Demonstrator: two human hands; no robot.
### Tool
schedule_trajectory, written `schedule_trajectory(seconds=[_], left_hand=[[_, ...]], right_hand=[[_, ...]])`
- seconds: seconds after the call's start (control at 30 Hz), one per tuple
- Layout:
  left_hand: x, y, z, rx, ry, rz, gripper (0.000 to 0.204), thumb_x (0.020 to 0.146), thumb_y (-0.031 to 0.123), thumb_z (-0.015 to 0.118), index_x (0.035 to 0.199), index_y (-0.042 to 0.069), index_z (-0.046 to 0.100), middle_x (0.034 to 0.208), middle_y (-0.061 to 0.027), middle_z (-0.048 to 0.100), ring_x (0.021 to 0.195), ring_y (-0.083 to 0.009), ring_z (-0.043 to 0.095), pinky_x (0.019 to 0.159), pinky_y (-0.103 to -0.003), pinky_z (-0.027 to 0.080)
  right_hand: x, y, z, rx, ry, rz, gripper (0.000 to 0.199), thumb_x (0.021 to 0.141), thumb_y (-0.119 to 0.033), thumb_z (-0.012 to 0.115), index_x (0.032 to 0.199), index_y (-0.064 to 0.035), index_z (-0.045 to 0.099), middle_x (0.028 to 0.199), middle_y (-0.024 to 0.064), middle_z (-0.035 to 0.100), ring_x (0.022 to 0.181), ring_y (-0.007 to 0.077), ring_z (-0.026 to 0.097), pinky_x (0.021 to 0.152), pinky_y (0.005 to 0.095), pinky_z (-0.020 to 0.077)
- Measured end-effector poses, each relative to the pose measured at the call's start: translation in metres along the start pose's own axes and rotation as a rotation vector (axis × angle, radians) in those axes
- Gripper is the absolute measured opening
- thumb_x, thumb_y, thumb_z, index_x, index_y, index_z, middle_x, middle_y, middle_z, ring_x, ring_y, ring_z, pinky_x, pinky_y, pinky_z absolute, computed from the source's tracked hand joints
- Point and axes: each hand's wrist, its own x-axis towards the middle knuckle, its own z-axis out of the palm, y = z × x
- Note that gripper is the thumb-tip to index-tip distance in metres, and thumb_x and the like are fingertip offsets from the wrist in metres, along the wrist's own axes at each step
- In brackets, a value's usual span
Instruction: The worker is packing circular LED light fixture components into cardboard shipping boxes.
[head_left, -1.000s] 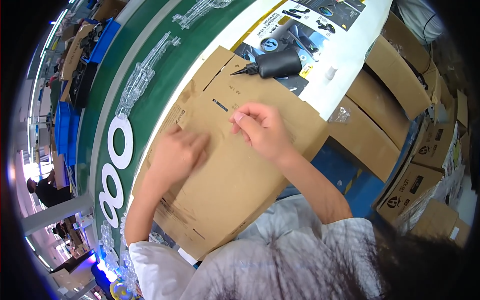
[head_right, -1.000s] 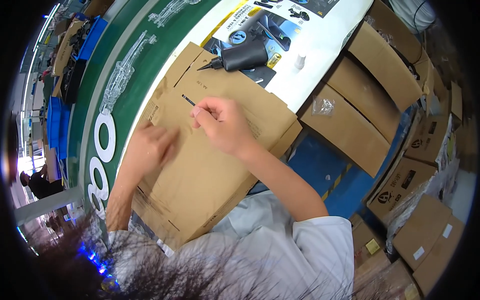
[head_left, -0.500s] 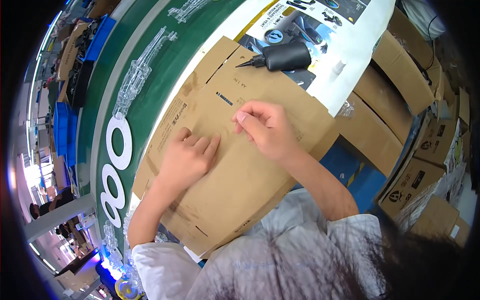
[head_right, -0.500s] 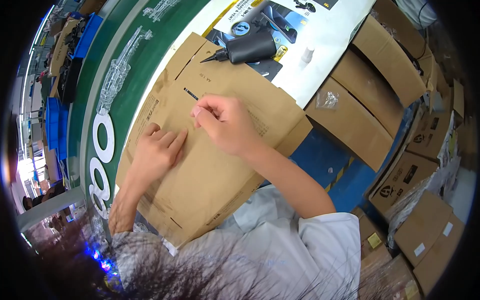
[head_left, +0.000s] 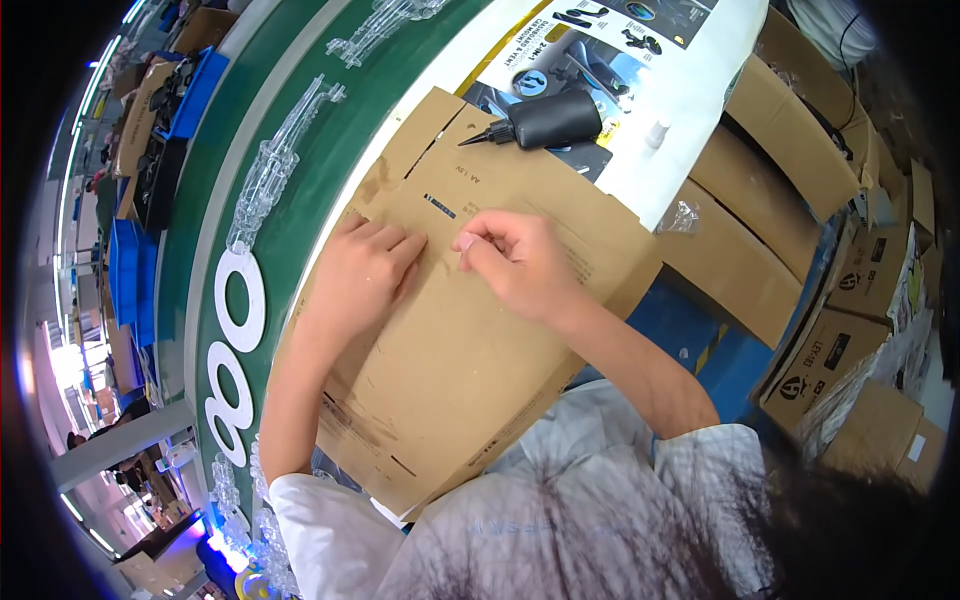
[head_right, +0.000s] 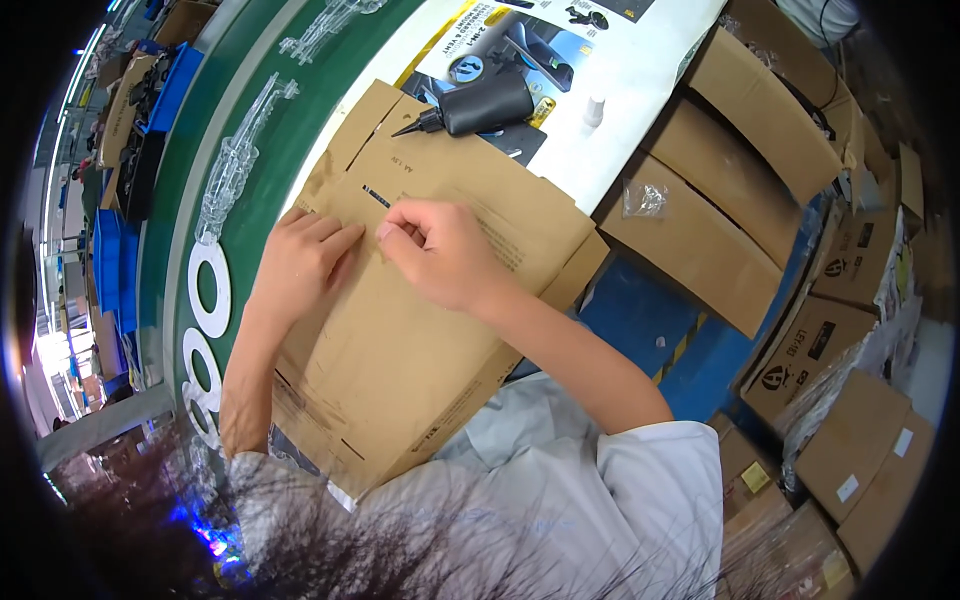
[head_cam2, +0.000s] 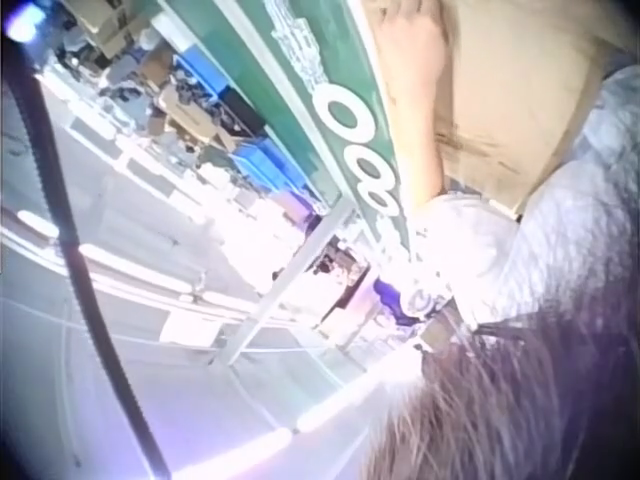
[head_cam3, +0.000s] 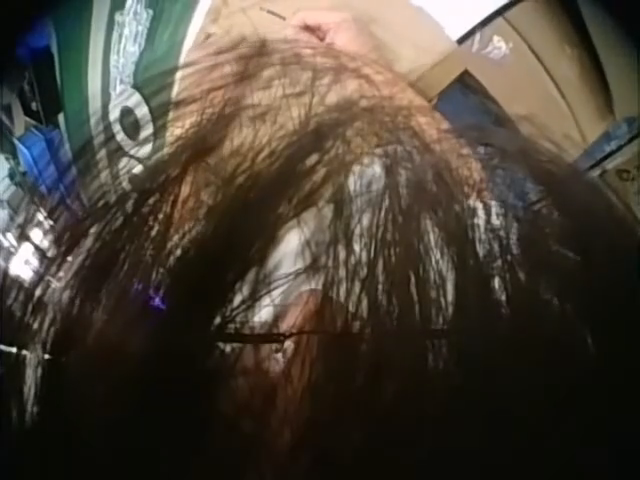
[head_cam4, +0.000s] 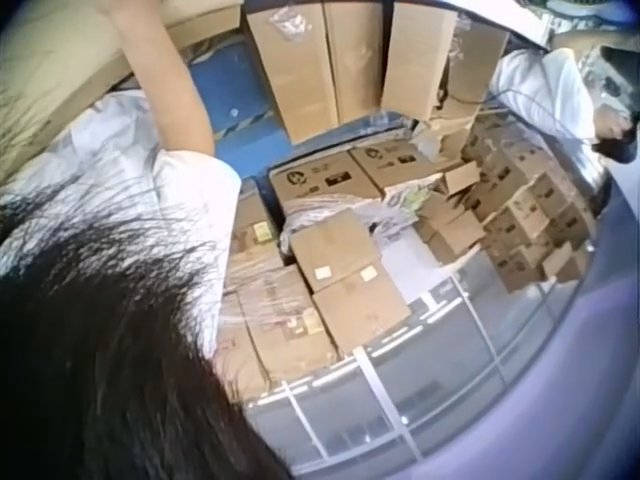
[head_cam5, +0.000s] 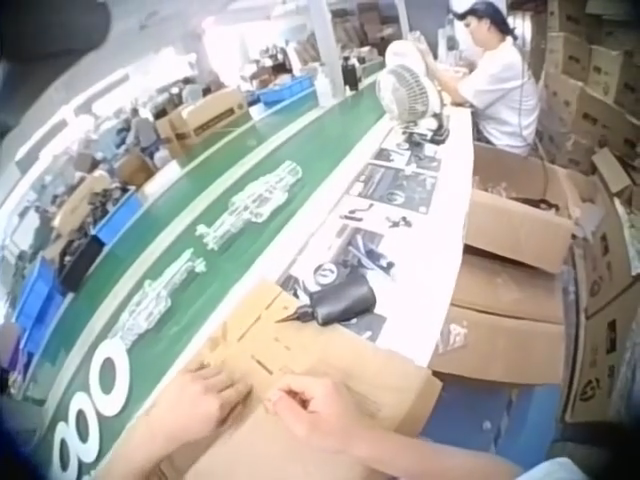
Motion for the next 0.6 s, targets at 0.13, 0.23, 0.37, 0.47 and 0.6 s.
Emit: schedule_trajectory(seconds=[0.13, 0.23, 0.37, 0.47, 0.6], left_hand=[[0.003, -0.002, 0.001, 0.002, 0.010, 0.032, 0.013, 0.070, 0.012, 0.064, 0.081, 0.006, 0.065, 0.066, -0.0038, 0.055, 0.065, -0.0201, 0.055, 0.067, -0.033, 0.042], [0.010, -0.008, 0.000, -0.062, 0.010, 0.050, 0.011, 0.069, 0.012, 0.063, 0.078, 0.006, 0.066, 0.066, -0.0042, 0.055, 0.065, -0.0203, 0.054, 0.067, -0.033, 0.042], [0.012, -0.022, 0.005, -0.276, 0.102, 0.046, 0.014, 0.065, 0.009, 0.061, 0.076, 0.007, 0.069, 0.066, -0.0039, 0.054, 0.063, -0.0205, 0.051, 0.069, -0.034, 0.042], [0.010, -0.032, 0.013, -0.317, 0.158, 0.103, 0.019, 0.062, 0.006, 0.060, 0.077, 0.008, 0.072, 0.066, -0.0029, 0.052, 0.064, -0.0200, 0.049, 0.071, -0.032, 0.041], [0.009, -0.040, 0.011, -0.327, 0.140, 0.085, 0.022, 0.061, 0.005, 0.060, 0.077, 0.009, 0.073, 0.065, -0.0021, 0.051, 0.065, -0.0195, 0.047, 0.073, -0.032, 0.041]], right_hand=[[-0.001, -0.001, 0.001, 0.012, 0.007, -0.006, 0.012, 0.086, -0.005, 0.054, 0.083, 0.0015, 0.064, 0.072, 0.0017, 0.063, 0.057, 0.0007, 0.048, 0.050, 0.0188, 0.0377], [-0.001, -0.004, -0.001, -0.011, 0.016, 0.005, 0.013, 0.086, -0.006, 0.055, 0.081, 0.0014, 0.064, 0.070, 0.0014, 0.063, 0.056, 0.0007, 0.047, 0.050, 0.0193, 0.0376], [-0.002, -0.007, -0.001, -0.018, 0.031, -0.022, 0.014, 0.086, -0.008, 0.057, 0.080, 0.0014, 0.064, 0.068, 0.0016, 0.062, 0.056, 0.0007, 0.047, 0.049, 0.0194, 0.0374], [-0.002, -0.008, -0.002, -0.033, 0.026, -0.009, 0.014, 0.086, -0.009, 0.057, 0.080, 0.0014, 0.064, 0.068, 0.0020, 0.063, 0.056, 0.0008, 0.048, 0.049, 0.0195, 0.0375], [-0.002, -0.005, 0.001, -0.008, 0.022, -0.032, 0.014, 0.086, -0.009, 0.057, 0.079, 0.0015, 0.064, 0.068, 0.0024, 0.063, 0.056, 0.0013, 0.048, 0.049, 0.0199, 0.0378]])
